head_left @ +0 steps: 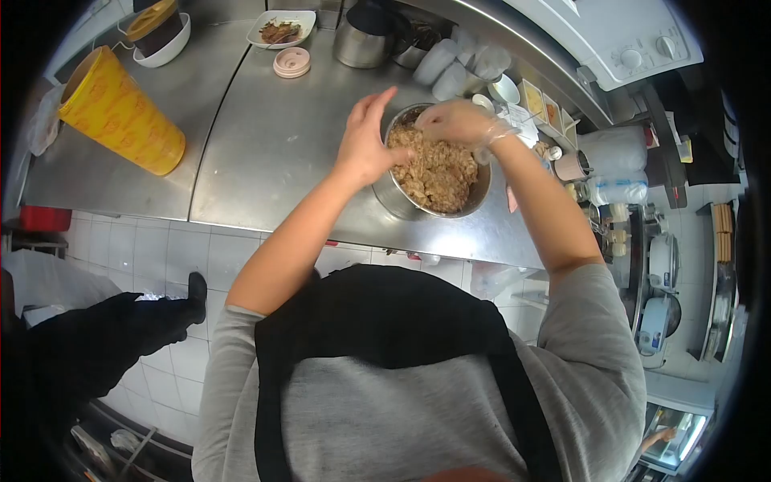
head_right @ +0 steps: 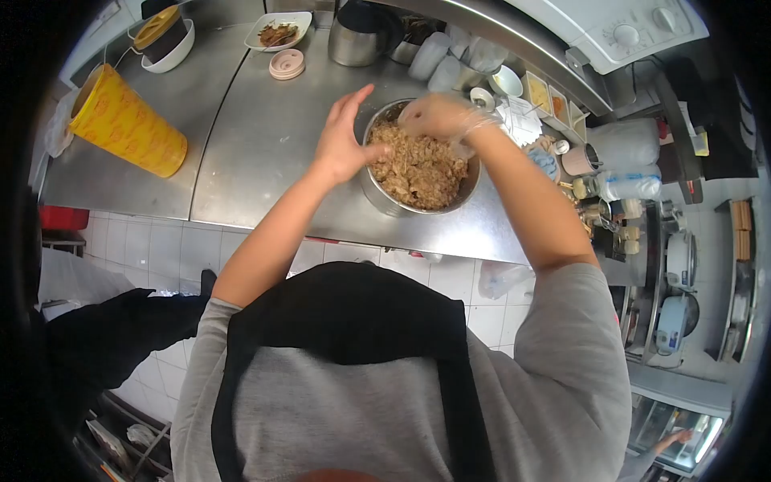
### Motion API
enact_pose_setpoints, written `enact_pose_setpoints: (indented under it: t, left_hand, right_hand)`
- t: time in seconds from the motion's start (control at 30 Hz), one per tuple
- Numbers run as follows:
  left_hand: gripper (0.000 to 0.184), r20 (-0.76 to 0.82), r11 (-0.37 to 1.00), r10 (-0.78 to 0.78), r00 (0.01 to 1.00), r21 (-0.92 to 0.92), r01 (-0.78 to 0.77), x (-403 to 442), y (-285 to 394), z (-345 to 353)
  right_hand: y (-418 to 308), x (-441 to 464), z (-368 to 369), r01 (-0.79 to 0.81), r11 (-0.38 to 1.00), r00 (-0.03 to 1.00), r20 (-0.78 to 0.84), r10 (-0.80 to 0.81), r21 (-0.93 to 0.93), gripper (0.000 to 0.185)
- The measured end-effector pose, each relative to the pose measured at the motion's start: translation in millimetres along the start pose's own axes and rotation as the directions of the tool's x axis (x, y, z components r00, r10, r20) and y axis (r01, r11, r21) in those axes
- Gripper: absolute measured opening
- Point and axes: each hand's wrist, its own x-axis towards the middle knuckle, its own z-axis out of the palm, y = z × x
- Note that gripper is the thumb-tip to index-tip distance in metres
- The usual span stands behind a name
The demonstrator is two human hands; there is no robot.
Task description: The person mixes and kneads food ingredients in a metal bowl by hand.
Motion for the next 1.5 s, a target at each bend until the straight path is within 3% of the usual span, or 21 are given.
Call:
enact_pose_setpoints:
  t: [0.1,0.13,0.17,0.2,0.3,0.4,0.5,0.53,0.6,0.63,0.73,0.8,0.83,0.93,1.03,1.07,1.17,1.27,1.37,1.47,1.5]
  left_hand:
    - [0.053,0.012,0.988,-0.142,0.990,-0.061,0.142,10,-28,20]
    - [0.046,0.002,0.979,-0.175,0.985,-0.110,0.174,7,-22,24]
    - [0.040,-0.006,0.965,-0.211,0.978,-0.160,0.207,5,-18,28]
    - [0.040,-0.043,0.962,-0.205,0.978,-0.192,0.193,3,-20,31]
    - [0.039,-0.127,0.960,-0.177,0.976,-0.239,0.143,0,-29,36]
    - [0.039,-0.141,0.970,-0.165,0.976,-0.203,0.134,-4,-24,38]
    - [0.038,-0.108,0.960,-0.195,0.975,-0.224,0.167,-12,-17,39]
    - [0.038,-0.101,0.952,-0.195,0.976,-0.259,0.164,-11,-18,40]
    - [0.037,-0.074,0.937,-0.217,0.973,-0.294,0.186,-12,-14,39]
    - [0.038,-0.094,0.946,-0.192,0.977,-0.283,0.158,-14,-13,40]
    - [0.042,-0.140,0.965,-0.144,0.980,-0.241,0.107,-23,-13,43]
    - [0.045,-0.156,0.971,-0.139,0.978,-0.215,0.104,-27,-12,48]
    - [0.045,-0.169,0.976,-0.134,0.976,-0.193,0.101,-27,-11,48]
    - [0.045,-0.202,0.983,-0.133,0.970,-0.149,0.103,-30,-8,48]
    - [0.042,-0.239,0.975,-0.159,0.958,-0.191,0.114,-33,-7,51]
    - [0.041,-0.250,0.966,-0.169,0.953,-0.233,0.110,-31,-10,55]
    - [0.041,-0.239,0.952,-0.206,0.949,-0.275,0.137,-33,-8,55]
    - [0.041,-0.241,0.940,-0.228,0.944,-0.309,0.148,-23,-21,62]
    - [0.039,-0.184,0.942,-0.236,0.954,-0.284,0.178,-9,-24,62]
    - [0.037,-0.038,0.911,-0.318,0.947,-0.288,0.294,-3,3,41]
    - [0.036,0.024,0.890,-0.357,0.934,-0.296,0.348,-3,9,36]
  right_hand:
    - [32,29,-6,0.476,0.836,0.879,0.114,-0.464,-0.272,0.041]
    - [19,30,-2,0.302,0.953,0.944,0.148,-0.294,-0.034,0.041]
    - [2,35,11,0.083,0.977,0.965,0.228,-0.127,0.195,0.042]
    - [-14,43,20,-0.157,0.907,0.940,0.342,0.016,0.390,0.044]
    - [11,107,57,0.020,0.994,0.748,0.659,-0.084,0.104,0.047]
    - [-40,66,38,0.320,0.907,0.737,0.674,-0.057,-0.274,0.045]
    - [-86,4,12,0.491,0.556,0.751,0.650,0.120,-0.670,0.042]
    - [-72,-4,12,0.562,0.513,0.729,0.681,0.063,-0.649,0.038]
    - [-15,-36,10,0.604,0.531,0.794,0.500,-0.344,-0.594,0.041]
    - [7,-47,13,0.632,0.524,0.767,0.366,-0.527,-0.571,0.042]
    - [28,-65,50,0.563,0.699,0.773,-0.017,-0.634,-0.441,0.049]
    - [11,-53,63,0.259,0.924,0.965,0.041,-0.258,-0.281,0.050]
    - [0,-44,68,0.073,0.976,0.994,0.094,-0.054,-0.206,0.051]
    - [3,-4,84,-0.058,0.932,0.960,0.238,0.151,-0.357,0.045]
    - [-4,1,72,-0.093,0.916,0.930,0.294,0.219,-0.391,0.044]
    - [0,10,73,-0.018,0.879,0.907,0.363,0.215,-0.477,0.045]
    - [-37,-17,31,0.068,0.865,0.856,0.474,0.205,-0.497,0.049]
    - [-49,-67,-3,-0.048,0.988,0.944,0.317,0.092,-0.144,0.050]
    - [-22,-75,-36,0.061,0.998,0.977,0.207,-0.054,-0.030,0.053]
    - [27,-53,-19,0.241,0.834,0.953,0.283,-0.107,-0.497,0.056]
    - [39,-44,0,0.141,0.941,0.979,0.186,-0.085,-0.309,0.057]
